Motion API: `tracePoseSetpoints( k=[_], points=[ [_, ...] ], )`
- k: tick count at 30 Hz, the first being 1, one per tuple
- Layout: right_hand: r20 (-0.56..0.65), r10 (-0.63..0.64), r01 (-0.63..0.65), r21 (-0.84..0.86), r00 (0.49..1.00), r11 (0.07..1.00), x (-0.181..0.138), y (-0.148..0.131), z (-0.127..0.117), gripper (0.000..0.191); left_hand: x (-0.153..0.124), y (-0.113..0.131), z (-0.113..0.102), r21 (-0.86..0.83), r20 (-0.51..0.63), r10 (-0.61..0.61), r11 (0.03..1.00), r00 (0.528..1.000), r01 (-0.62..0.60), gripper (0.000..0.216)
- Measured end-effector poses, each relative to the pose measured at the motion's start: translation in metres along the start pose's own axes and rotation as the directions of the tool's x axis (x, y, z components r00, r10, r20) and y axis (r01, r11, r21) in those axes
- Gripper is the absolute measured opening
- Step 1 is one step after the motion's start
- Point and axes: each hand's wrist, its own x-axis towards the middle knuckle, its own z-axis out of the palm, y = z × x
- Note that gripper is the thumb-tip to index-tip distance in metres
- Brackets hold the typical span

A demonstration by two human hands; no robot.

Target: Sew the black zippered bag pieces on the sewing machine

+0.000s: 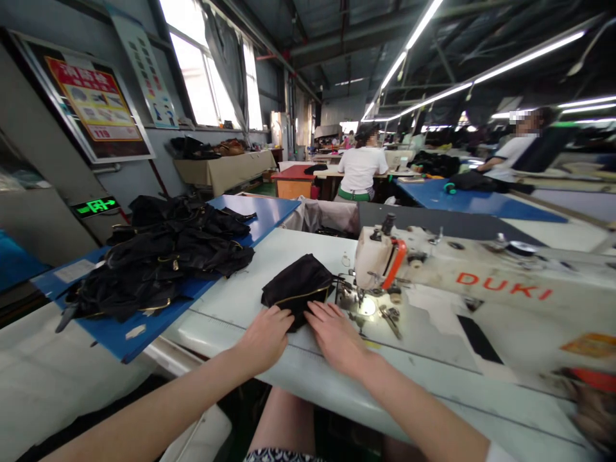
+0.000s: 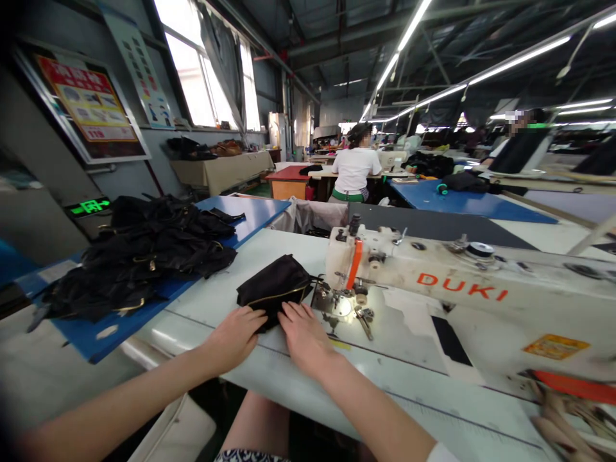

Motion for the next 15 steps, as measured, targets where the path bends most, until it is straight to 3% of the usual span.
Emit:
tracePoseSetpoints(
  k=[5,7,9,12,15],
  points=[
    [-0.077,0.016,-0.012,0.048,0.997,0.999,-0.027,-0.007,-0.022,0.037,0.022,-0.003,0.011,0.014,-0.029,-0.003,1.000,1.000,0.003,0.036],
    [-0.111,0.040,-0.029,0.096,0.993,0.995,-0.056,0.002,-0.035,0.033,0.027,-0.004,0.015,0.013,-0.047,-0.003,1.000,0.999,0.004,0.035],
    [-0.157,0.145,-0.127,0.119,0.977,0.985,-0.094,0.024,-0.051,0.030,0.028,-0.003,0.017,0.012,-0.077,0.004,1.000,0.997,-0.003,0.033],
    [-0.273,0.420,-0.428,0.033,0.865,0.903,-0.156,0.079,-0.076,0.025,0.025,0.000,0.016,0.013,-0.116,0.040,0.999,0.992,-0.039,0.029],
    [-0.309,0.640,-0.695,-0.116,0.704,0.709,-0.200,0.133,-0.094,0.026,0.022,0.005,0.011,0.024,-0.145,0.091,0.996,0.985,-0.088,0.027]
  ],
)
